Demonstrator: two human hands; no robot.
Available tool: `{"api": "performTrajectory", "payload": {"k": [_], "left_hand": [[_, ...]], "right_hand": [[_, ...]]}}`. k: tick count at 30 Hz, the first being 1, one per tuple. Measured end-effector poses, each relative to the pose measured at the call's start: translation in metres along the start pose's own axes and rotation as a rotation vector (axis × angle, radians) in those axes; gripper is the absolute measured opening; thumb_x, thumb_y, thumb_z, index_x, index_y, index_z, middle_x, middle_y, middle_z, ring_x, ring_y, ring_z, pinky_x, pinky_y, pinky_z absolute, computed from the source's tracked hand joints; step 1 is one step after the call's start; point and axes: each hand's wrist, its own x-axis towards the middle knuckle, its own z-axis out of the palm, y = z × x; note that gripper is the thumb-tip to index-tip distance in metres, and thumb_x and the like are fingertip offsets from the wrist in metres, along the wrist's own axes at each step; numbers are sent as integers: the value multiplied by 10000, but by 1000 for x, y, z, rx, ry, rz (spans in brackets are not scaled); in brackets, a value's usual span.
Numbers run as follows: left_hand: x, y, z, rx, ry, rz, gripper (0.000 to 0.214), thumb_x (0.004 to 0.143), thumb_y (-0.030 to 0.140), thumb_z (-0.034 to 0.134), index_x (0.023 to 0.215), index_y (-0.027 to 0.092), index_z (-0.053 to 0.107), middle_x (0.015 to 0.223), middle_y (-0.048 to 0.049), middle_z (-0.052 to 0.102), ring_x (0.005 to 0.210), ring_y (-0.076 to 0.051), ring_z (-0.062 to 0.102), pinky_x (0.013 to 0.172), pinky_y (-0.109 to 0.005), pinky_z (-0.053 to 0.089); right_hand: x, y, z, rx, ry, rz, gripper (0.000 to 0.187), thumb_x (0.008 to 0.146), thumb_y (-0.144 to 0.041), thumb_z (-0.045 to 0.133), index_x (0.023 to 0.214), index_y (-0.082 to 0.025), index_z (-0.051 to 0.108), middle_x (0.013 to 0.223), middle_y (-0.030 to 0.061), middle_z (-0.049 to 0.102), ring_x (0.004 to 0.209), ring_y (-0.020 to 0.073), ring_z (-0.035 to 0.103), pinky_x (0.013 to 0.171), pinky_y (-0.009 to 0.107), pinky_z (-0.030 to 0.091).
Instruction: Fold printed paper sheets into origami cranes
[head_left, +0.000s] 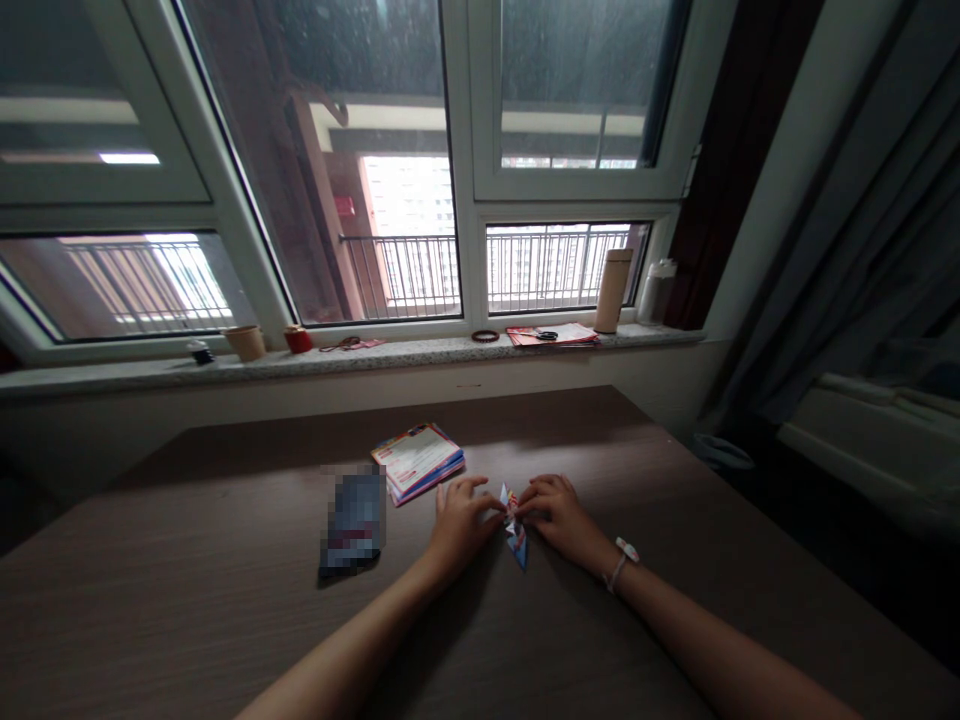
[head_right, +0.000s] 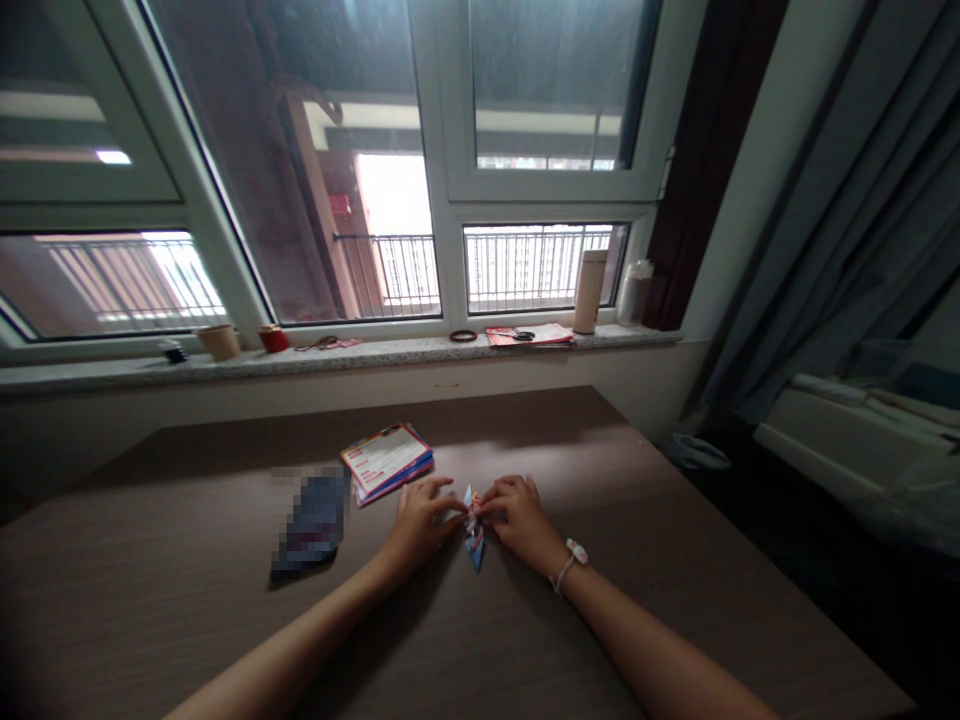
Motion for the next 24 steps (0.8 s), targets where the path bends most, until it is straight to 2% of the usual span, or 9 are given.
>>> {"api": "performTrajectory", "payload": {"k": [5, 10, 15, 19, 24], "left_hand": [[1, -2, 2, -2, -34, -17, 134, 794, 284, 699, 887, 364, 756, 1259, -49, 592, 1234, -306, 453, 1063, -655, 186], [2, -5, 3, 6, -49, -10, 201, 771, 255, 728, 918, 391, 750, 1274, -37, 596, 1260, -325, 422, 1062, -675, 161], [1, -2, 1, 30, -18, 63, 226, 716, 289, 781, 928, 360, 748, 1269, -49, 594, 1251, -328, 433, 1067, -677, 152], [-1, 0, 0, 51, 26, 128, 179, 706, 287, 789, 877, 325, 750, 1236, -45, 605, 1235, -319, 450, 1071, -668, 157], [0, 1, 0, 47, 41, 111, 70, 750, 251, 748, 801, 298, 752, 1207, -43, 621, 1215, -304, 475, 1076, -664, 155]], "right_hand": [[1, -2, 0, 10, 5, 23, 148, 862, -259, 595, 870, -298, 738, 975, 3, 698, 1088, 224, 506, 1056, 467, 227], [2, -5, 2, 2, 41, 68, 150, 875, -244, 570, 853, -258, 718, 961, 11, 677, 1064, 213, 498, 1014, 413, 273], [3, -4, 4, -15, 58, 103, 133, 870, -251, 579, 832, -236, 706, 953, 26, 662, 1089, 228, 478, 992, 391, 295], [2, -5, 4, -14, 63, 93, 112, 859, -256, 594, 834, -230, 699, 954, 32, 656, 1079, 231, 480, 983, 388, 307], [1, -6, 2, 15, 58, 85, 77, 821, -238, 635, 848, -257, 705, 973, 4, 688, 1134, 239, 461, 1041, 423, 250]]}}
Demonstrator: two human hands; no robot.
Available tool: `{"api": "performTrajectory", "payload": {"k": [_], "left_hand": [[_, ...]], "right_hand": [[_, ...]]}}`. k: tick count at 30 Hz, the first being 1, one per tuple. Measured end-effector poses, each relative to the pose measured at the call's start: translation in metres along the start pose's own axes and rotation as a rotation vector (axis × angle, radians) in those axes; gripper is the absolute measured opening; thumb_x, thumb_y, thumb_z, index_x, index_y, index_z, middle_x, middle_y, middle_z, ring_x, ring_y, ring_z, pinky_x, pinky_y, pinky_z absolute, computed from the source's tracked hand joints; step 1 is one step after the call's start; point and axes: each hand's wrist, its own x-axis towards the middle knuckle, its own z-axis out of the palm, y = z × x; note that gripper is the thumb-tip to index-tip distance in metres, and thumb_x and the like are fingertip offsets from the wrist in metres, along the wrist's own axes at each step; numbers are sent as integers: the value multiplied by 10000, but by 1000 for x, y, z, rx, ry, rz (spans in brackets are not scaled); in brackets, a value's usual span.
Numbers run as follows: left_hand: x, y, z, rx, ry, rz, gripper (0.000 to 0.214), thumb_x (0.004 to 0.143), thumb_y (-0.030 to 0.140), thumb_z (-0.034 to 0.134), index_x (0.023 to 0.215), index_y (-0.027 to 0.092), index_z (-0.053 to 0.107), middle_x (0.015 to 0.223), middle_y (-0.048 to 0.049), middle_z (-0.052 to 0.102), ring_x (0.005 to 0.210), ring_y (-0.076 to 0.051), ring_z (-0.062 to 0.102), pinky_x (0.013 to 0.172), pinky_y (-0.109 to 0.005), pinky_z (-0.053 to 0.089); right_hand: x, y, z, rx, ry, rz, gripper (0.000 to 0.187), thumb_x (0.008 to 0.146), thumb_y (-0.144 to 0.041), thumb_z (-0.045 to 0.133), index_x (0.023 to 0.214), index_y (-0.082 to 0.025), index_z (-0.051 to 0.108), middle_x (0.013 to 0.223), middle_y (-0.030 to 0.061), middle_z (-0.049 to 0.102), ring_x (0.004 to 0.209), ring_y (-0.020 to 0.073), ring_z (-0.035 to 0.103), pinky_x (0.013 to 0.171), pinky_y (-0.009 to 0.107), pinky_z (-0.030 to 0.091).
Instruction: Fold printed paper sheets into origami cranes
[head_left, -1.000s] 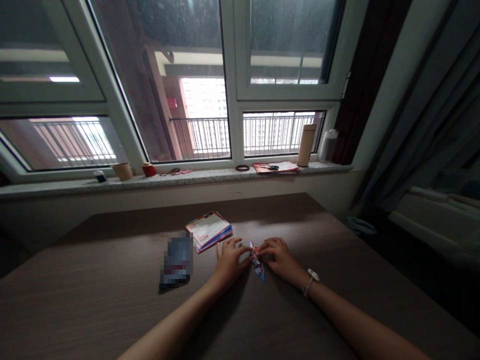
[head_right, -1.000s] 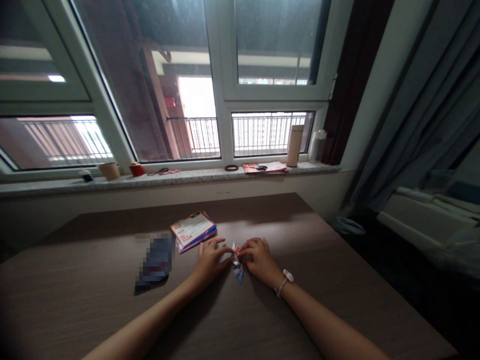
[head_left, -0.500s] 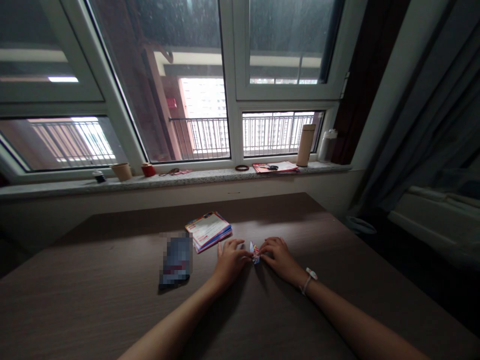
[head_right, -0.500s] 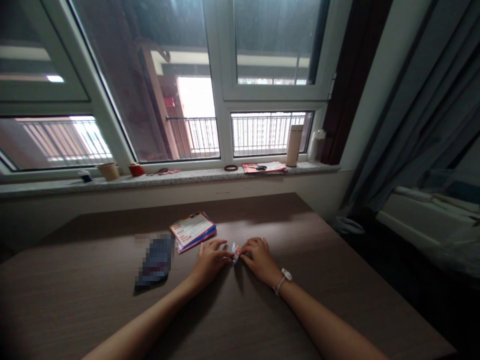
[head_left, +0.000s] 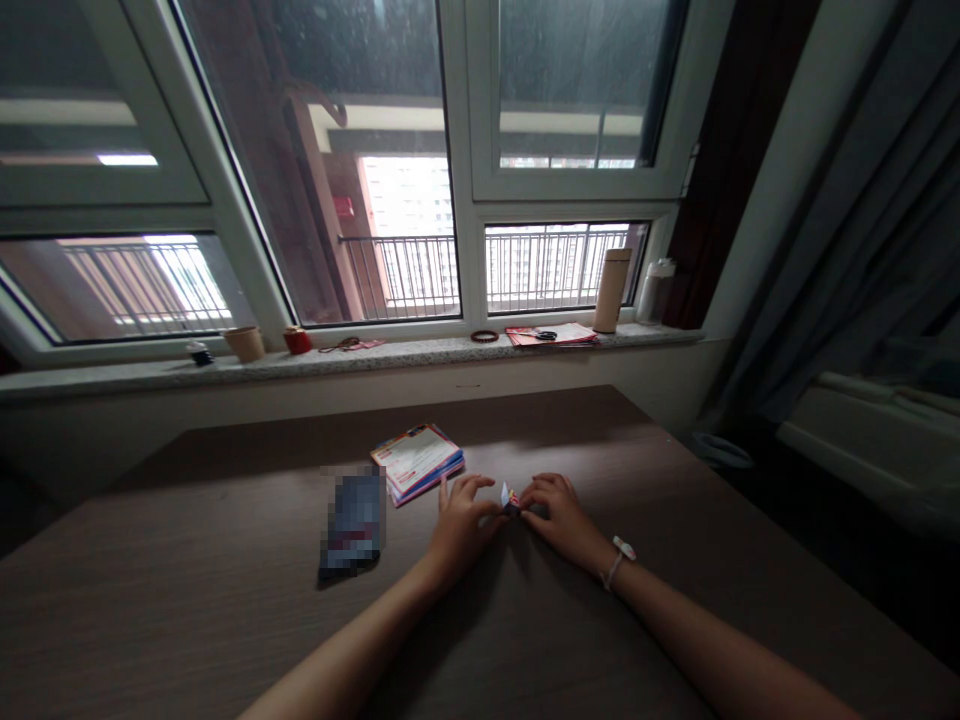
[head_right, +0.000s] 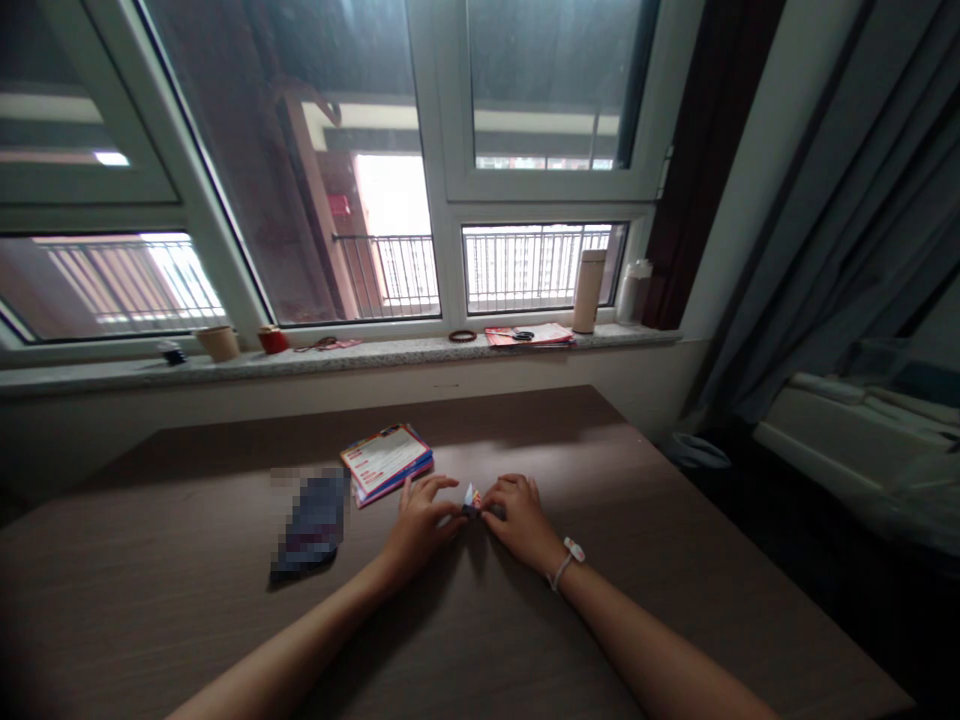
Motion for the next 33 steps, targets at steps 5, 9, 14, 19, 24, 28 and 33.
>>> {"api": "performTrajectory", "payload": {"k": [5, 9, 14, 19, 24, 28, 33], "left_hand": [[1, -2, 1, -42, 5, -49, 46, 784, 278, 715, 803, 300, 751, 1201, -40, 625, 1201, -283, 491, 1084, -664, 141], [2, -3, 2, -71, -5, -92, 54, 792, 275, 702, 803, 297, 750, 1215, -39, 618, 1206, -283, 489, 1089, -664, 117], [5, 1, 2, -84, -25, -132, 72, 803, 260, 679, 819, 288, 744, 1221, -44, 616, 1209, -280, 486, 1081, -652, 151], [7, 7, 2, -58, -37, -149, 77, 811, 212, 662, 823, 258, 722, 1238, -53, 605, 1226, -266, 476, 1086, -649, 147], [7, 10, 3, -37, -59, -153, 94, 826, 174, 626, 830, 238, 696, 1266, -66, 586, 1255, -269, 456, 1086, -663, 142], [8, 11, 3, -23, -68, -162, 73, 822, 180, 627, 834, 227, 682, 1300, -72, 562, 1278, -273, 432, 1094, -655, 132], [7, 13, 3, -29, -88, -186, 66, 813, 172, 626, 839, 217, 666, 1305, -81, 550, 1286, -269, 421, 1097, -636, 145]], "right_hand": [[-1, -2, -2, -8, -5, 20, 90, 833, -277, 630, 845, -295, 718, 980, -30, 712, 1188, 251, 439, 1103, 508, 91], [-2, -5, 0, -29, -12, 5, 120, 856, -277, 593, 870, -284, 712, 1015, -15, 699, 1221, 249, 419, 1113, 520, 59], [1, -6, 3, -38, -26, 8, 128, 853, -266, 578, 844, -266, 706, 1019, 1, 693, 1246, 254, 398, 1114, 520, 79], [1, -6, 5, -19, -2, 43, 129, 839, -262, 586, 807, -261, 711, 1004, 3, 702, 1229, 261, 412, 1112, 510, 92], [2, -4, 7, 3, 16, 55, 129, 825, -275, 601, 768, -267, 716, 981, -2, 715, 1224, 271, 417, 1106, 511, 92], [4, -2, 8, 27, 26, 77, 123, 810, -282, 617, 738, -272, 716, 962, -11, 724, 1205, 259, 435, 1101, 503, 96], [4, -7, 4, 31, 15, 90, 145, 815, -309, 612, 725, -275, 720, 956, -12, 732, 1211, 261, 442, 1099, 531, 47]]}}
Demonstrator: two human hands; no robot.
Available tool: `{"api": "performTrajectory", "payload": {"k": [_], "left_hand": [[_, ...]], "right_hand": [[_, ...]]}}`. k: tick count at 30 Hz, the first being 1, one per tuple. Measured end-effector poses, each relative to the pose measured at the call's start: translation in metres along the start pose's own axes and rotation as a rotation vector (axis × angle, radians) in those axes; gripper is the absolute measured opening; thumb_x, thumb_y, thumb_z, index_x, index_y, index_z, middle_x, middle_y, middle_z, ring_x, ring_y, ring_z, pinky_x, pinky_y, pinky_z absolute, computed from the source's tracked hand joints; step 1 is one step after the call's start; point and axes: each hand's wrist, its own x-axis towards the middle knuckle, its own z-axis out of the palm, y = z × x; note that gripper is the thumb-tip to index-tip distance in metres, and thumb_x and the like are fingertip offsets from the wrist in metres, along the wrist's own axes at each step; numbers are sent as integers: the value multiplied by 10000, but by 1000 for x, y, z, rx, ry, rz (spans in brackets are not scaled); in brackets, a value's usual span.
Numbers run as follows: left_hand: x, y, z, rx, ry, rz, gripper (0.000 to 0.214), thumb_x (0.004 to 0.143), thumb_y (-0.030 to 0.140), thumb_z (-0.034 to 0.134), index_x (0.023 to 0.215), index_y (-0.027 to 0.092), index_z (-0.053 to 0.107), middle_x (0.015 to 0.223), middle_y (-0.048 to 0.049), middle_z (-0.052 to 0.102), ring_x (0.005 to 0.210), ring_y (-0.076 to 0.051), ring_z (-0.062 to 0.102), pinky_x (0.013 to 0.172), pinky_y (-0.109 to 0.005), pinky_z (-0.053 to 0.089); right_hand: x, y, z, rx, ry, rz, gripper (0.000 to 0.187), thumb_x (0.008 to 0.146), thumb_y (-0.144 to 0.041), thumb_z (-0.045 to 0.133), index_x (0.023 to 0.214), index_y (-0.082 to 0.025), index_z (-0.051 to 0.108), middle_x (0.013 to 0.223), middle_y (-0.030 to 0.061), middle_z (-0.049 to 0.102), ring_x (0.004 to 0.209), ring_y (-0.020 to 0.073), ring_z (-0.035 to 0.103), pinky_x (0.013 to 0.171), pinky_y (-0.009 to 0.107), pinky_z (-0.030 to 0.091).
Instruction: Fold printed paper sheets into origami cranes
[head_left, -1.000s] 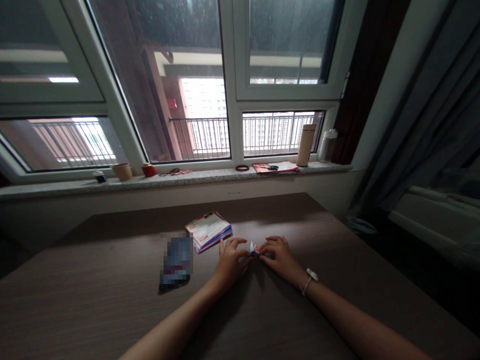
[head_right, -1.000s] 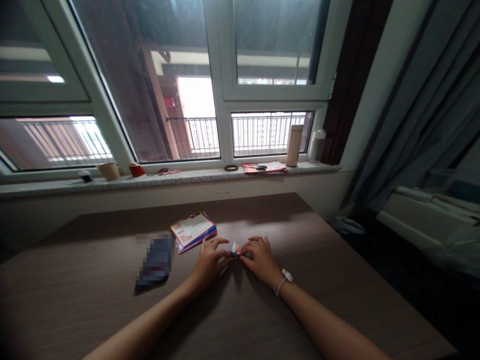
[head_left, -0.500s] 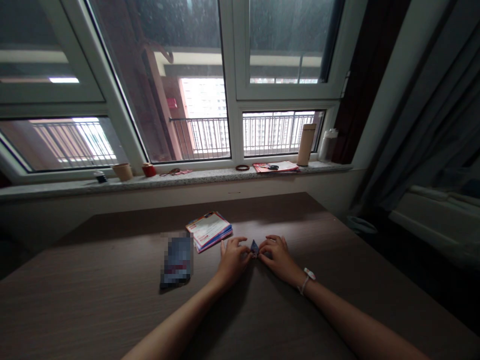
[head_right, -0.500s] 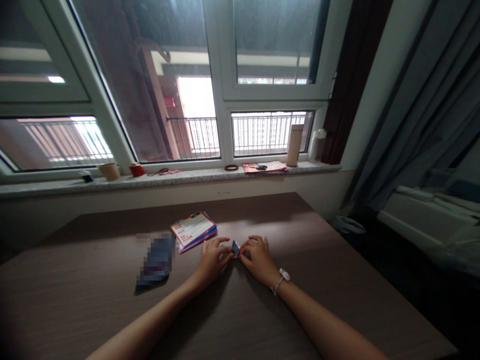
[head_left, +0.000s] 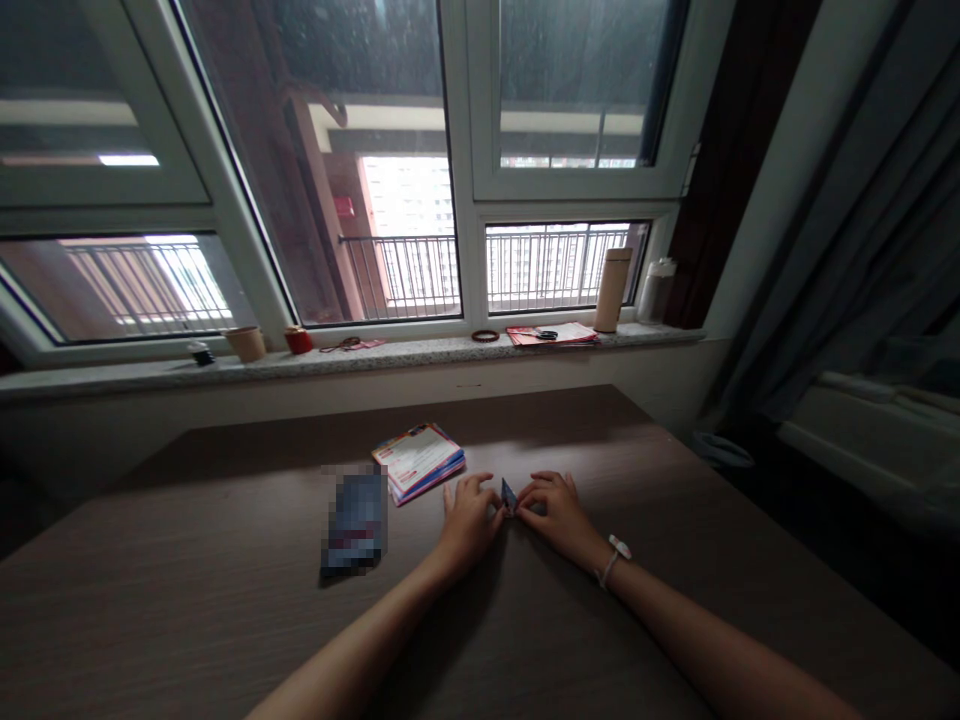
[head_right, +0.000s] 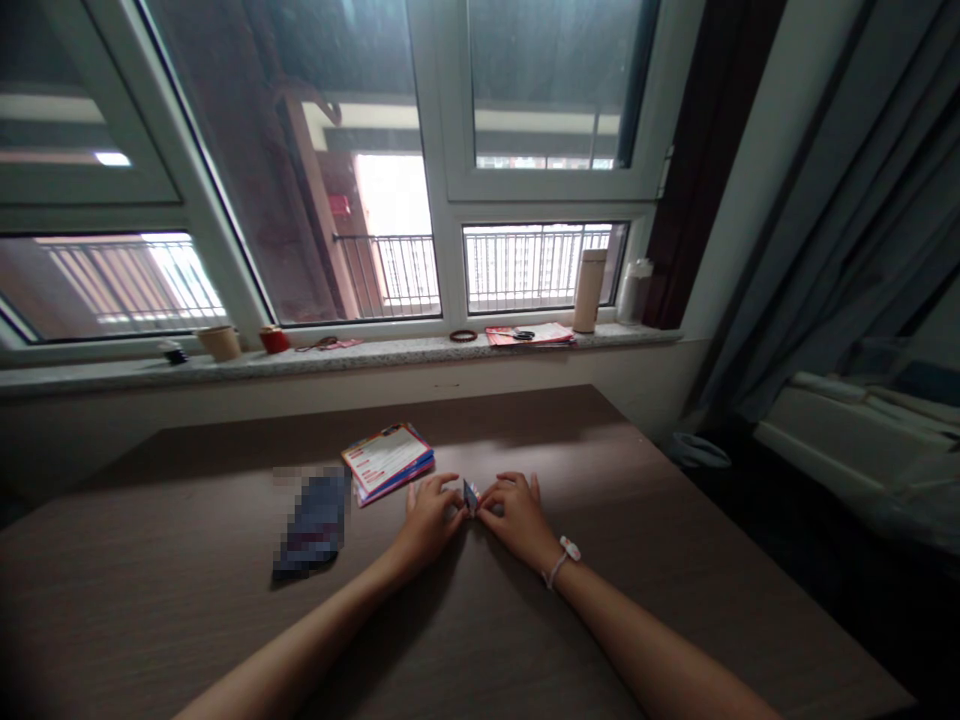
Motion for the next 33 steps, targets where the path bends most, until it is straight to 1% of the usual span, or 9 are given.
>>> {"api": "performTrajectory", "payload": {"k": [5, 12, 15, 18, 22, 27, 30, 33], "left_hand": [[0, -2, 3, -8, 22, 5, 51, 807, 180, 631, 842, 211, 653, 1318, -94, 529, 1291, -276, 415, 1090, -625, 169], [0, -8, 9, -22, 27, 11, 43, 802, 207, 637, 843, 222, 642, 1331, -90, 513, 1293, -284, 416, 1081, -628, 175], [0, -10, 9, -42, 31, 13, 88, 807, 243, 639, 895, 234, 642, 1310, -86, 524, 1285, -277, 424, 1083, -611, 182], [1, -11, 9, -52, 44, 6, 147, 805, 268, 645, 951, 251, 632, 1295, -79, 528, 1282, -270, 425, 1085, -592, 191], [0, -11, 10, -43, 45, 3, 170, 800, 278, 655, 965, 260, 617, 1313, -75, 511, 1293, -262, 411, 1091, -574, 185], [-1, -8, 7, -6, 39, -17, 192, 797, 263, 660, 981, 245, 607, 1334, -95, 500, 1286, -271, 419, 1092, -578, 176], [-1, -7, 5, -8, 26, -23, 188, 797, 262, 659, 978, 242, 612, 1334, -99, 502, 1287, -275, 421, 1089, -577, 189], [0, -9, 5, -32, 27, -19, 185, 792, 265, 661, 971, 252, 615, 1326, -81, 510, 1280, -272, 428, 1090, -578, 187]], "right_hand": [[-1, -4, -3, -18, 2, -7, 138, 808, -300, 615, 718, -269, 715, 955, -6, 733, 1224, 262, 450, 1103, 547, -5], [0, -3, -3, -36, 0, -38, 122, 807, -293, 624, 718, -263, 702, 943, -3, 729, 1241, 258, 444, 1110, 548, -27], [0, -4, -2, -36, -2, -56, 112, 808, -274, 615, 729, -255, 693, 931, -2, 723, 1233, 250, 449, 1114, 538, -37], [0, -4, -1, -21, 8, -48, 97, 803, -267, 617, 733, -253, 684, 916, -14, 718, 1219, 239, 456, 1114, 531, -21], [0, -4, 1, -7, 16, -22, 89, 793, -265, 628, 720, -250, 677, 919, -24, 714, 1217, 232, 448, 1109, 522, 14], [3, -2, 3, 23, 9, 50, 94, 781, -256, 630, 704, -231, 678, 987, 22, 700, 1190, 253, 462, 1091, 526, 79], [4, 0, 5, 28, 6, 50, 93, 774, -251, 631, 693, -233, 671, 980, 19, 702, 1188, 259, 464, 1090, 525, 81], [3, 1, 6, 32, 12, 49, 78, 768, -246, 633, 697, -238, 666, 970, 6, 707, 1207, 267, 453, 1091, 533, 67]]}}
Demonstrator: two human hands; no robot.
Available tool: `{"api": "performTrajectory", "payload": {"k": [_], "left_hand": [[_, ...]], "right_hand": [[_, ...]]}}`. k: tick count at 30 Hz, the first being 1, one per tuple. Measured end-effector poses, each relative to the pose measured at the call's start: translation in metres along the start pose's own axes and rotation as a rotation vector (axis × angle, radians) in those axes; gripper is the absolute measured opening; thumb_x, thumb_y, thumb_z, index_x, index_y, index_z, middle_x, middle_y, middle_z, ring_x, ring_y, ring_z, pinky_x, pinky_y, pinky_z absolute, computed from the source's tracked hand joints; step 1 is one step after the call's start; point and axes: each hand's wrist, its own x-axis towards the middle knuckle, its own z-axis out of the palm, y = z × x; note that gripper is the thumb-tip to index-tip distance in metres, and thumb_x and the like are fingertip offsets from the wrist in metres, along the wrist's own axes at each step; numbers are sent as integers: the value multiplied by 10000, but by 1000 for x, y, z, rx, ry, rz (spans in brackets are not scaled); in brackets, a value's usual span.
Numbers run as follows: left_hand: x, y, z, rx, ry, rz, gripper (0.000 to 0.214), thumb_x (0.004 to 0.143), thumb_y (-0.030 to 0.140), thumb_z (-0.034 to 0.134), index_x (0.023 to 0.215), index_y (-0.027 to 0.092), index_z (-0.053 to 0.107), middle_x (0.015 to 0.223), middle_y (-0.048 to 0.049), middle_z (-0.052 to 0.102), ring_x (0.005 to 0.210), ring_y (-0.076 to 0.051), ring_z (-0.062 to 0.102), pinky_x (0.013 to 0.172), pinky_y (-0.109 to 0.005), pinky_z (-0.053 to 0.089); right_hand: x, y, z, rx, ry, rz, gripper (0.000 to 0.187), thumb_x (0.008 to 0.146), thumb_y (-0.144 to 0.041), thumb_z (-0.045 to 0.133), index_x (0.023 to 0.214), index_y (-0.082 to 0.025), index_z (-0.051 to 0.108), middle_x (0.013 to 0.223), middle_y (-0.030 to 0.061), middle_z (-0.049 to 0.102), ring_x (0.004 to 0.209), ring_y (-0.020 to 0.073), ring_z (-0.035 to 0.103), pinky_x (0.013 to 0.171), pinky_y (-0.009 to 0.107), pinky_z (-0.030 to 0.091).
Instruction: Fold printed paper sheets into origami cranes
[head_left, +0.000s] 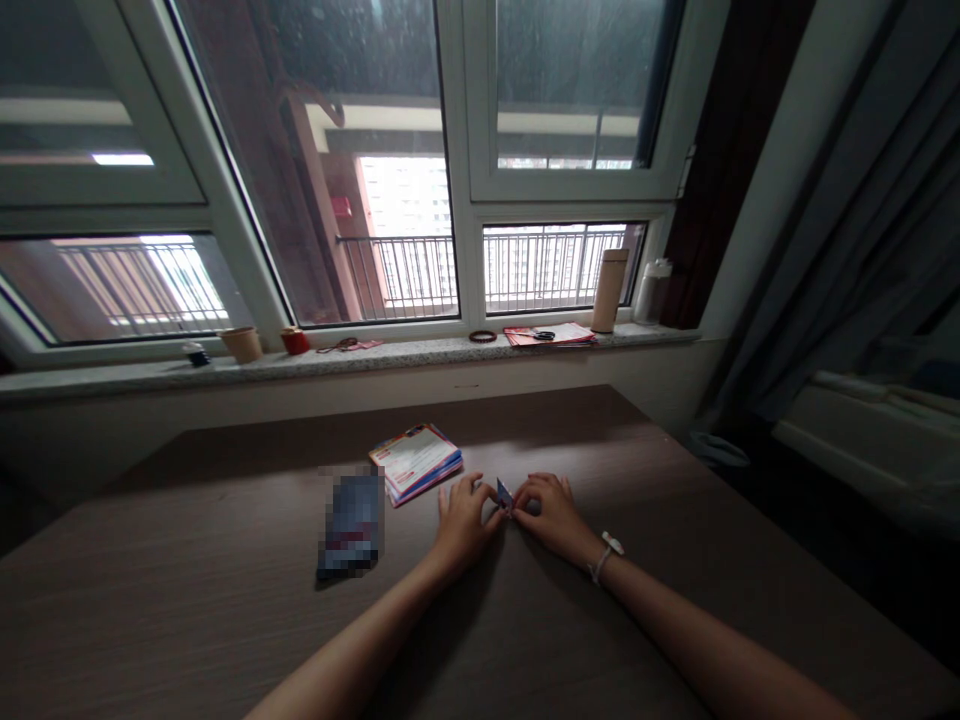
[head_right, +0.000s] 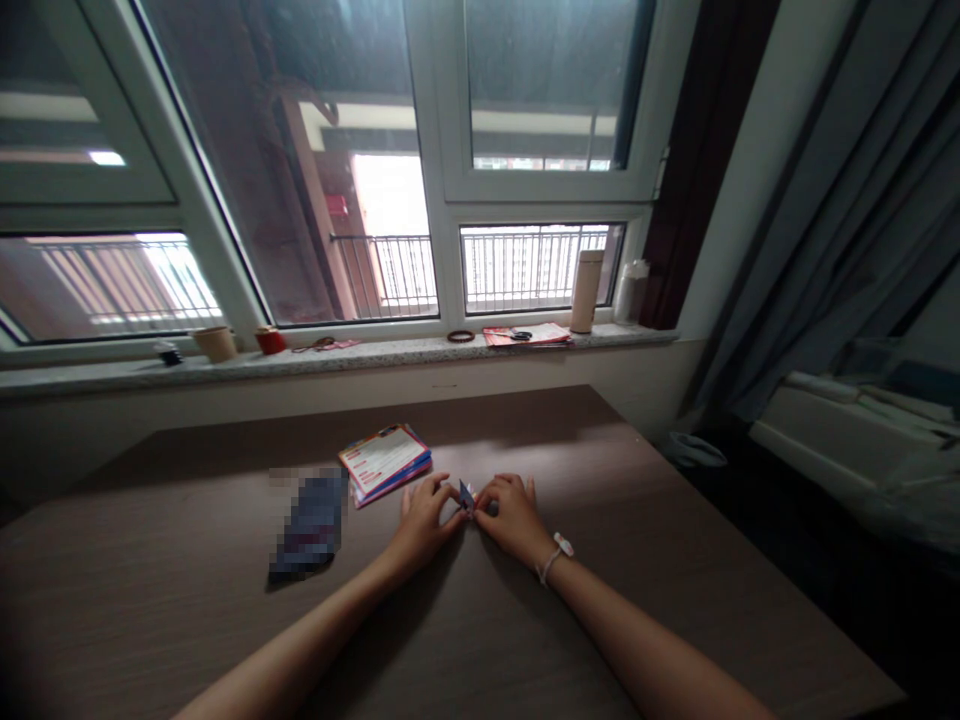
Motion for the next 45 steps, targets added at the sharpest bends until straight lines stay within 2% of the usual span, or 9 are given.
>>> {"api": "performTrajectory", "payload": {"k": [8, 11, 15, 18, 22, 25, 33, 41, 45], "left_hand": [[1, -3, 2, -19, -12, -8, 138, 816, 272, 639, 952, 254, 622, 1306, -71, 520, 1285, -266, 423, 1098, -579, 165], [1, -2, 2, -12, -3, -5, 144, 815, 267, 640, 955, 251, 613, 1309, -77, 518, 1286, -266, 424, 1097, -574, 169], [1, -3, 3, -4, 5, 1, 153, 809, 276, 645, 951, 243, 601, 1303, -80, 523, 1284, -269, 423, 1092, -561, 192], [1, -3, 3, -2, 25, -4, 205, 802, 286, 644, 992, 243, 579, 1296, -77, 524, 1272, -265, 427, 1093, -546, 195], [0, -2, 2, -25, 48, 13, 287, 802, 283, 635, 1075, 266, 548, 1252, -57, 545, 1217, -251, 461, 1082, -528, 218], [0, -1, 0, -23, 51, 31, 263, 810, 306, 637, 1068, 290, 593, 1273, -54, 532, 1197, -263, 471, 1064, -534, 242], [-1, 0, -1, 23, 61, 27, 116, 795, 323, 689, 892, 283, 738, 1316, -83, 534, 1212, -295, 476, 1055, -559, 261], [-3, 4, -7, 98, 7, 11, 135, 804, 371, 694, 916, 329, 754, 1346, -88, 543, 1259, -294, 456, 1065, -596, 233], [-1, 2, -8, 108, -5, 2, 166, 795, 423, 696, 935, 352, 750, 1352, -81, 542, 1267, -292, 449, 1065, -610, 218]], "right_hand": [[-1, -1, -1, 4, -6, 10, 89, 776, -256, 614, 707, -241, 667, 981, 13, 704, 1239, 274, 435, 1097, 545, 43], [-1, 0, 0, 1, 19, 38, 46, 760, -268, 643, 773, -242, 679, 1038, 32, 680, 1242, 271, 435, 1104, 536, 51], [-2, -1, -2, 17, 30, 44, 115, 757, -287, 660, 862, -238, 660, 1036, 27, 666, 1147, 245, 505, 1110, 520, 71], [-3, -4, -3, 14, 28, 21, 111, 771, -275, 648, 877, -243, 647, 1000, 12, 676, 1101, 229, 525, 1111, 516, 71], [-2, -3, -2, -11, 15, 37, 102, 778, -275, 646, 874, -249, 673, 1081, 35, 665, 1187, 250, 474, 1107, 532, 71], [-1, 0, 1, -16, 5, 30, 60, 784, -280, 648, 805, -257, 700, 1057, 31, 684, 1234, 266, 437, 1099, 533, 79], [-2, 0, 0, -26, 24, 11, 136, 824, -297, 615, 756, -277, 731, 971, 8, 715, 1193, 266, 467, 1087, 517, 88], [-5, -3, -2, -68, 44, -8, 130, 833, -331, 618, 876, -294, 735, 1011, 13, 699, 1139, 243, 485, 1058, 447, 181], [-5, -3, -2, -103, 30, 6, 112, 811, -346, 658, 851, -300, 752, 982, 12, 683, 1094, 235, 492, 1054, 443, 188]]}}
